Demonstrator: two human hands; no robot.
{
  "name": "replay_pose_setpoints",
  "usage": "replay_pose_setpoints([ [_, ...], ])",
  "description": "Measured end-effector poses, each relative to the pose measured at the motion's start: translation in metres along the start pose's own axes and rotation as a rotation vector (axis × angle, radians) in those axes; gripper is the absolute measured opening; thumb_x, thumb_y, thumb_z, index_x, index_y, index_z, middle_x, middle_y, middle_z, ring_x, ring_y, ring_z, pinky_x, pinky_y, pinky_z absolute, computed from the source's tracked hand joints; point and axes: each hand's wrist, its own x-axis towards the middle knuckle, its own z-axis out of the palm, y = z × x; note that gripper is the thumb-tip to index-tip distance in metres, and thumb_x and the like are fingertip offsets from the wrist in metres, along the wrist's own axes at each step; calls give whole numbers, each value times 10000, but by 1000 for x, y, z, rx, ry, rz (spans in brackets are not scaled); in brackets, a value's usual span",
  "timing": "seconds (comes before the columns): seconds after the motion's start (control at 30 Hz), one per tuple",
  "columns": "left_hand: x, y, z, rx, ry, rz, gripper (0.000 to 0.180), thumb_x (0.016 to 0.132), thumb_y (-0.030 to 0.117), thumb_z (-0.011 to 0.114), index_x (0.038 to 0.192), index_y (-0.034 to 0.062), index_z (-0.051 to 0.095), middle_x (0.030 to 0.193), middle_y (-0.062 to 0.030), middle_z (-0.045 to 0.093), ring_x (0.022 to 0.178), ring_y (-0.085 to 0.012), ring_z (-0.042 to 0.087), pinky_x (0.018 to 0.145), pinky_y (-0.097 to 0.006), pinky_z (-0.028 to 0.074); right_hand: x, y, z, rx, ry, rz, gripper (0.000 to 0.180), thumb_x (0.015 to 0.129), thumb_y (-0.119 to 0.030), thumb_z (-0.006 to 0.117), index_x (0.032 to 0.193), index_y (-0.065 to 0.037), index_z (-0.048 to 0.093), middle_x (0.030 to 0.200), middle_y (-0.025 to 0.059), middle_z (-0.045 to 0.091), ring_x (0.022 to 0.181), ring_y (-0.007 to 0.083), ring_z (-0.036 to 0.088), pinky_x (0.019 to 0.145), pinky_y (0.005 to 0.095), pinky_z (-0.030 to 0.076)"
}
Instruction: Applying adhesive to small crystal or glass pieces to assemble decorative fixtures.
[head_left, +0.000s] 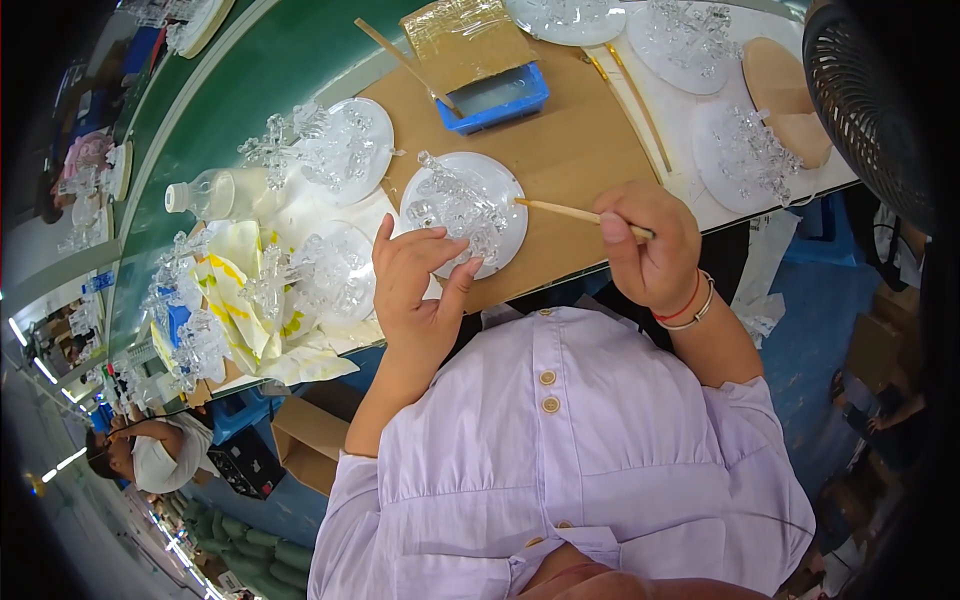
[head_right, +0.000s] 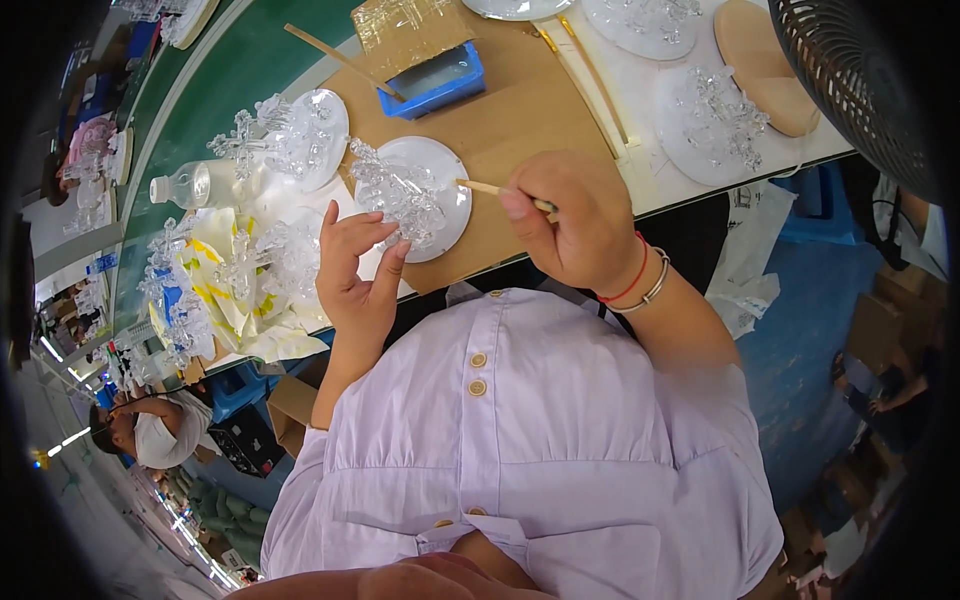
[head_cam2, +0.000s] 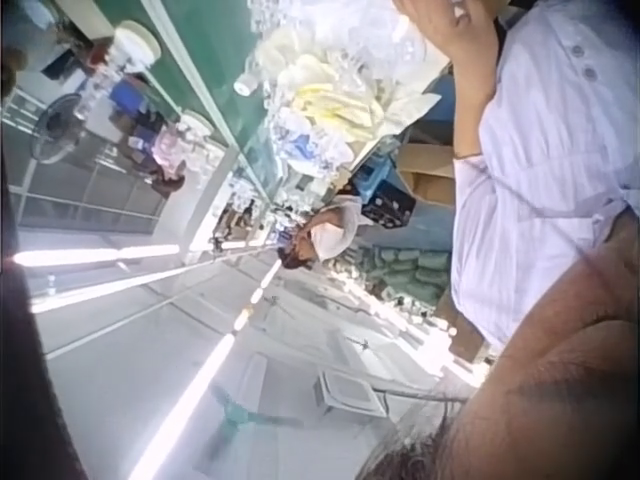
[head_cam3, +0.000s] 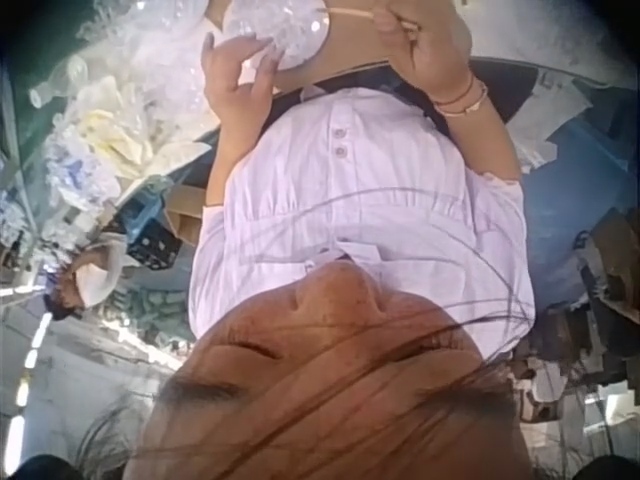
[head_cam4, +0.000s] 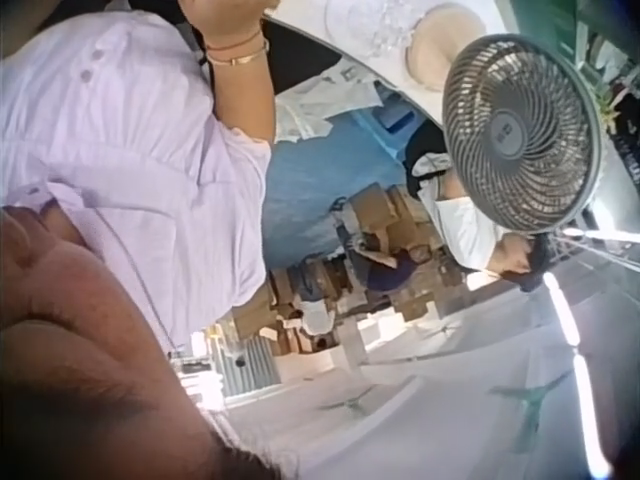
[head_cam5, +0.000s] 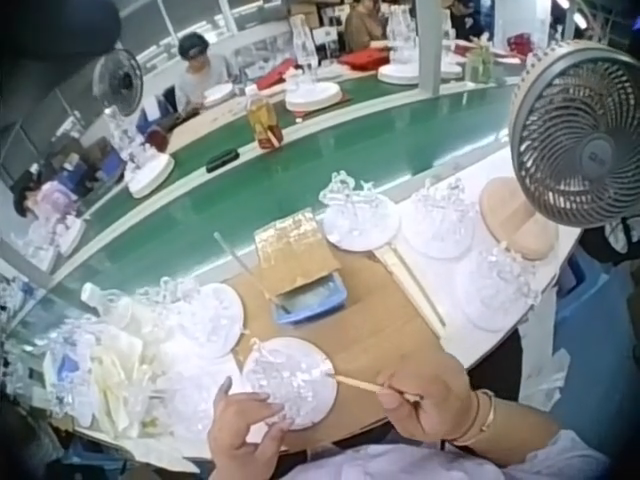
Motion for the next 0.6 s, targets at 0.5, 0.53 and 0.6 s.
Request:
replay_pose_setpoints([
  [0.5,0,-1,-3,11,8,27,209,705,17,769,883,82,681,866,-33,660,923,-219,625,1073,-496,315,-1,11,5,10,-34,23,80,911,6,535,981,2,498,840,147,614,652,243,589,593,305,472],
  [0.53,0,-1,-4,14,7,26,209,705,17,769,883,82,681,866,-33,660,923,-219,625,1073,-496,315,0,8,4,13,-33,23,80,911,6,535,981,2,498,840,147,614,652,243,589,593,305,472],
  [0.6,0,0,-4,25,10,27,209,705,13,769,882,82,682,859,-31,661,925,-218,626,1074,-497,313,1,5,1,14,-36,39,79,911,5,537,979,2,497,842,141,611,651,243,590,593,309,473],
])
